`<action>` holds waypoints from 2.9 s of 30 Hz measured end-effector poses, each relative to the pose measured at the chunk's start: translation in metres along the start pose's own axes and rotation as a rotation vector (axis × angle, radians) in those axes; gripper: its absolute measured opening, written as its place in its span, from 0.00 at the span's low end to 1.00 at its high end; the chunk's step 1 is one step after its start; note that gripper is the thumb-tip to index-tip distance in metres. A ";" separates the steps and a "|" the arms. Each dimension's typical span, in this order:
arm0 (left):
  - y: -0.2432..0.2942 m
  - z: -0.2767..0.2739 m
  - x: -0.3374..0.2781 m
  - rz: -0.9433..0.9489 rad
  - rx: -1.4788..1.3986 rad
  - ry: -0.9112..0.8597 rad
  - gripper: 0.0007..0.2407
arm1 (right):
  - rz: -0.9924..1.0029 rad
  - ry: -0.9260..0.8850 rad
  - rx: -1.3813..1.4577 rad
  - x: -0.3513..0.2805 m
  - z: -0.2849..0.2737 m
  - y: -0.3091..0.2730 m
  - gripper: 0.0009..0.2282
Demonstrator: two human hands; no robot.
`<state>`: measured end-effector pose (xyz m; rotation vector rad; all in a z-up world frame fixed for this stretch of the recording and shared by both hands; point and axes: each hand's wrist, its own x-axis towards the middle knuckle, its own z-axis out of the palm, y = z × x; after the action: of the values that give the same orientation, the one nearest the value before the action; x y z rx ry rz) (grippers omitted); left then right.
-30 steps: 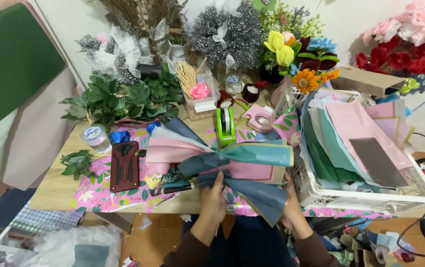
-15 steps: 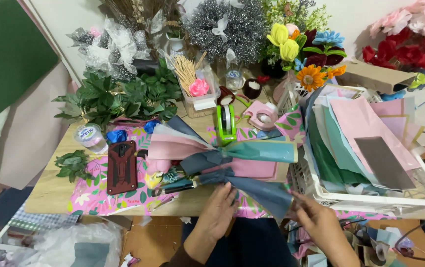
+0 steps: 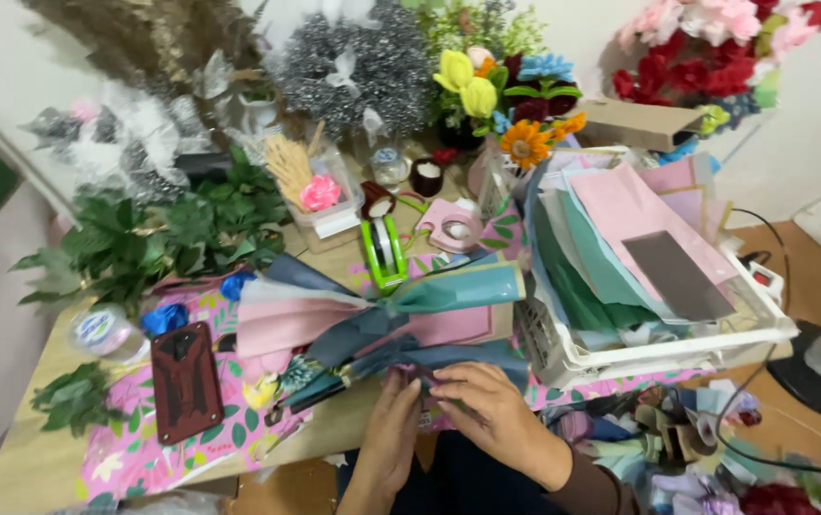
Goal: Assembling a flower bouquet by wrapping artificial flowers in decorative paper and securing with a stapler
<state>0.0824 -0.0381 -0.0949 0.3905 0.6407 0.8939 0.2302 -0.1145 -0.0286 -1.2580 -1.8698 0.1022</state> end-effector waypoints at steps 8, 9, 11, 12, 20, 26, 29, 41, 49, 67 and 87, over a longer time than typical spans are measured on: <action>-0.002 -0.004 -0.006 -0.082 0.085 0.036 0.31 | -0.052 0.169 -0.026 -0.008 -0.052 0.014 0.07; 0.003 0.002 -0.010 -0.091 0.083 0.081 0.30 | -0.100 0.224 -0.046 -0.011 -0.059 0.025 0.08; -0.005 -0.018 -0.009 -0.105 0.144 0.035 0.30 | -0.050 0.247 -0.210 -0.013 -0.097 0.045 0.07; -0.008 -0.027 -0.007 -0.110 0.201 -0.008 0.31 | -0.006 0.265 -0.368 -0.013 -0.116 0.056 0.06; 0.007 -0.071 -0.026 -0.101 0.357 -0.455 0.26 | 0.626 0.173 -0.717 -0.015 -0.221 0.161 0.15; 0.002 -0.083 -0.022 -0.151 0.361 -0.398 0.25 | 0.736 -0.145 -0.702 0.002 -0.225 0.202 0.22; 0.000 -0.075 -0.024 -0.182 0.369 -0.388 0.24 | 0.931 -0.257 -0.802 0.000 -0.223 0.206 0.16; 0.008 -0.033 -0.037 -0.152 0.481 -0.382 0.23 | 0.804 0.668 0.289 -0.016 -0.237 0.200 0.14; 0.015 0.035 -0.061 0.413 0.699 -0.394 0.15 | 0.520 0.672 0.879 0.010 -0.184 0.075 0.12; -0.024 0.000 -0.057 0.590 0.429 -0.041 0.02 | 0.141 -0.339 0.311 0.020 -0.047 -0.045 0.05; -0.007 0.013 -0.072 0.697 0.643 -0.024 0.09 | -0.074 -0.320 -0.254 0.041 -0.076 -0.038 0.24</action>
<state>0.0613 -0.1012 -0.0640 1.2527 0.7780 1.3267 0.2499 -0.1290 0.0626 -1.4048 -2.2591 0.0276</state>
